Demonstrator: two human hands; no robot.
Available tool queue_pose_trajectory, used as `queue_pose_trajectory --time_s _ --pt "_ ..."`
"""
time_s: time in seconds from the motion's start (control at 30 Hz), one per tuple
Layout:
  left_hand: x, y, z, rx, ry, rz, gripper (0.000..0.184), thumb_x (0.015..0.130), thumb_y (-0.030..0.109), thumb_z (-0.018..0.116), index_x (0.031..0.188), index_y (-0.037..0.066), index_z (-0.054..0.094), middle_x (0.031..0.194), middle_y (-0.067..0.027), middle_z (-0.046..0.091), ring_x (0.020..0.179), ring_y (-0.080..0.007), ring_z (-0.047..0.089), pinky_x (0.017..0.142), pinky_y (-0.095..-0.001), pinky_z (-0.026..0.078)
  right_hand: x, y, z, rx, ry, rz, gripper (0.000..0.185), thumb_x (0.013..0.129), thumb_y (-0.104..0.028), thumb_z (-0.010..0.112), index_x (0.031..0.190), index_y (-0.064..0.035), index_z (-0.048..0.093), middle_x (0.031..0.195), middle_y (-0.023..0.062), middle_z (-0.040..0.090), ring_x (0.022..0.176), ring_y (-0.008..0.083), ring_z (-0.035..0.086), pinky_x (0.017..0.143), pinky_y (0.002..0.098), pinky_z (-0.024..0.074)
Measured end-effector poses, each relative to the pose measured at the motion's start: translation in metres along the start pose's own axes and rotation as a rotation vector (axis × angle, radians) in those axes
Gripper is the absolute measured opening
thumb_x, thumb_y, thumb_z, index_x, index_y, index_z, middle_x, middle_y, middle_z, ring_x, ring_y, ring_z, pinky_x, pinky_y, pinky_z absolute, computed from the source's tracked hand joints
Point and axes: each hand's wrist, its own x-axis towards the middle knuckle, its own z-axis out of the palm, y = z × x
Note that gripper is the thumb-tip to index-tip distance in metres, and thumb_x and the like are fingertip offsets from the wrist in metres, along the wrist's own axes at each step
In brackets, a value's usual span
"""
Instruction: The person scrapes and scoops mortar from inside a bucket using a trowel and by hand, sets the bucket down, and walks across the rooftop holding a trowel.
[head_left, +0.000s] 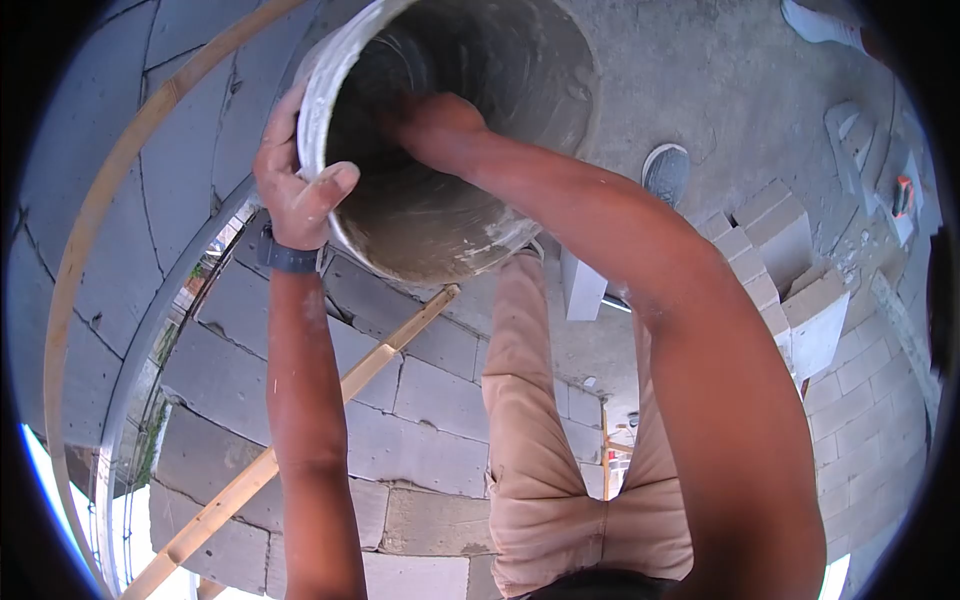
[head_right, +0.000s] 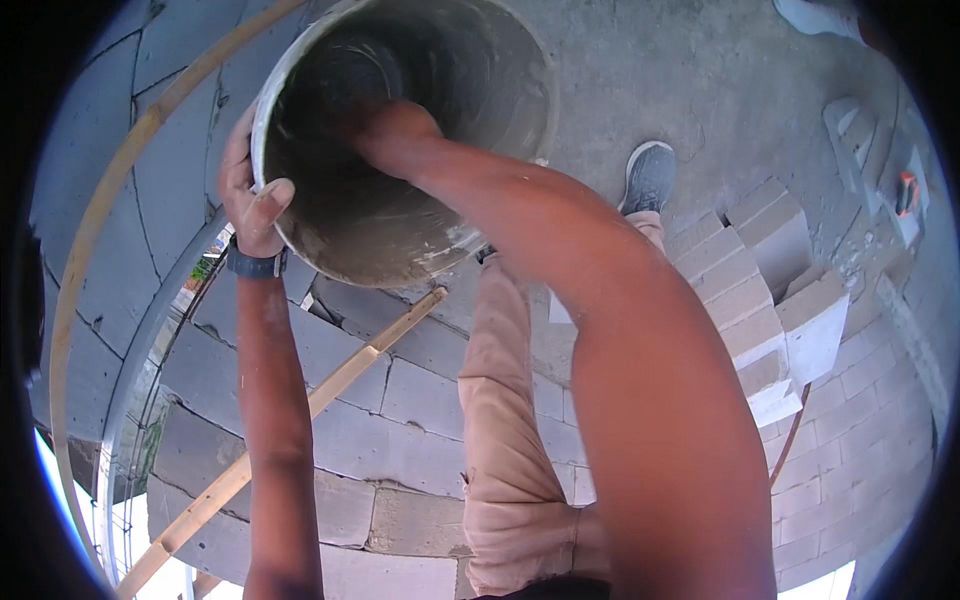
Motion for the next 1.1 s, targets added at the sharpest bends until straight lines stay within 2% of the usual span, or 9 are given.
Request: queue_pose_trajectory --time_s 0.13,0.2,0.33,0.43,0.5,0.63,0.73,1.03,1.1 --pt "0.005 0.01 0.007 0.0 -0.056 0.046 0.092 0.067 0.054 0.081 0.134 -0.003 0.053 0.127 -0.0134 0.06 0.117 -0.0222 0.057 0.103 -0.0353 0.04 -0.026 0.043 0.019 -0.449 -0.036 -0.442 0.033 0.095 -0.019 0.046 0.123 -0.0154 0.064 0.115 0.0122 0.069 0.106 0.029 0.066 0.086 0.0409 0.0551" --pt "0.003 0.011 0.014 -0.034 -0.047 0.056 0.092 0.067 0.054 0.081 0.134 -0.003 0.053 0.129 -0.0139 0.06 0.118 -0.023 0.057 0.103 -0.0356 0.041 -0.018 0.042 0.008 -0.654 -0.224 -0.113 0.035 0.094 -0.019 0.047 0.125 -0.0139 0.062 0.111 0.0131 0.069 0.106 0.0276 0.067 0.085 0.0402 0.0557" --pt "0.007 0.019 0.023 0.041 -0.019 0.043 0.1 0.064 0.065 0.078 0.132 -0.004 0.053 0.124 -0.013 0.06 0.116 -0.0222 0.056 0.102 -0.0348 0.04 -0.015 0.013 -0.039 -0.668 -0.193 -0.062 0.037 0.094 -0.019 0.047 0.128 -0.0114 0.059 0.106 0.0147 0.07 0.107 0.0284 0.066 0.084 0.0396 0.056" --pt "0.01 0.018 0.026 0.039 -0.075 0.017 0.097 0.065 0.061 0.079 0.133 -0.003 0.054 0.125 -0.013 0.06 0.116 -0.0221 0.056 0.102 -0.0347 0.04 -0.01 -0.005 -0.028 -0.422 0.056 -0.169 0.038 0.095 -0.019 0.046 0.13 -0.0115 0.057 0.112 0.015 0.068 0.107 0.0293 0.066 0.085 0.0399 0.0557" --pt "0.014 0.017 0.023 0.011 -0.132 0.05 0.088 0.065 0.048 0.084 0.133 -0.001 0.055 0.126 -0.0127 0.061 0.116 -0.0198 0.057 0.102 -0.0341 0.042 -0.001 -0.006 -0.015 0.048 0.011 0.152 0.034 0.092 -0.015 0.048 0.123 -0.0121 0.06 0.117 0.0198 0.063 0.105 0.0334 0.065 0.083 0.0421 0.0555" --pt "0.014 0.003 0.0 -0.12 -0.025 -0.045 0.086 0.067 0.044 0.081 0.134 -0.001 0.053 0.127 -0.0127 0.06 0.116 -0.0213 0.058 0.102 -0.0347 0.043 -0.022 0.028 0.003 -0.226 0.096 -0.185 0.035 0.096 -0.02 0.046 0.128 -0.0179 0.059 0.124 0.0146 0.062 0.108 0.0323 0.065 0.087 0.0415 0.0551" --pt "0.014 -0.001 -0.011 -0.256 -0.028 -0.124 0.09 0.066 0.043 0.08 0.137 -0.003 0.049 0.129 -0.0132 0.058 0.117 -0.024 0.057 0.102 -0.0355 0.043 -0.027 0.026 -0.006 -0.403 -0.135 0.041 0.036 0.095 -0.019 0.046 0.129 -0.0179 0.059 0.121 0.0149 0.063 0.107 0.034 0.065 0.088 0.0424 0.0548" --pt "0.018 -0.004 -0.013 -0.126 -0.024 -0.035 0.091 0.066 0.048 0.081 0.135 -0.003 0.051 0.126 -0.0117 0.059 0.116 -0.0215 0.057 0.102 -0.0345 0.042 -0.004 0.015 0.01 -0.146 0.265 -0.019 0.041 0.096 -0.021 0.043 0.135 -0.0201 0.056 0.118 0.0167 0.064 0.105 0.0346 0.065 0.089 0.0433 0.0544" --pt "0.02 -0.004 -0.018 -0.182 0.014 -0.085 0.092 0.065 0.047 0.083 0.135 -0.003 0.051 0.126 -0.012 0.059 0.116 -0.0214 0.057 0.102 -0.0347 0.042 -0.011 0.02 0.006 -0.192 -0.017 0.208 0.043 0.095 -0.019 0.045 0.137 -0.0208 0.054 0.111 0.0166 0.067 0.105 0.0346 0.065 0.088 0.0434 0.0542"
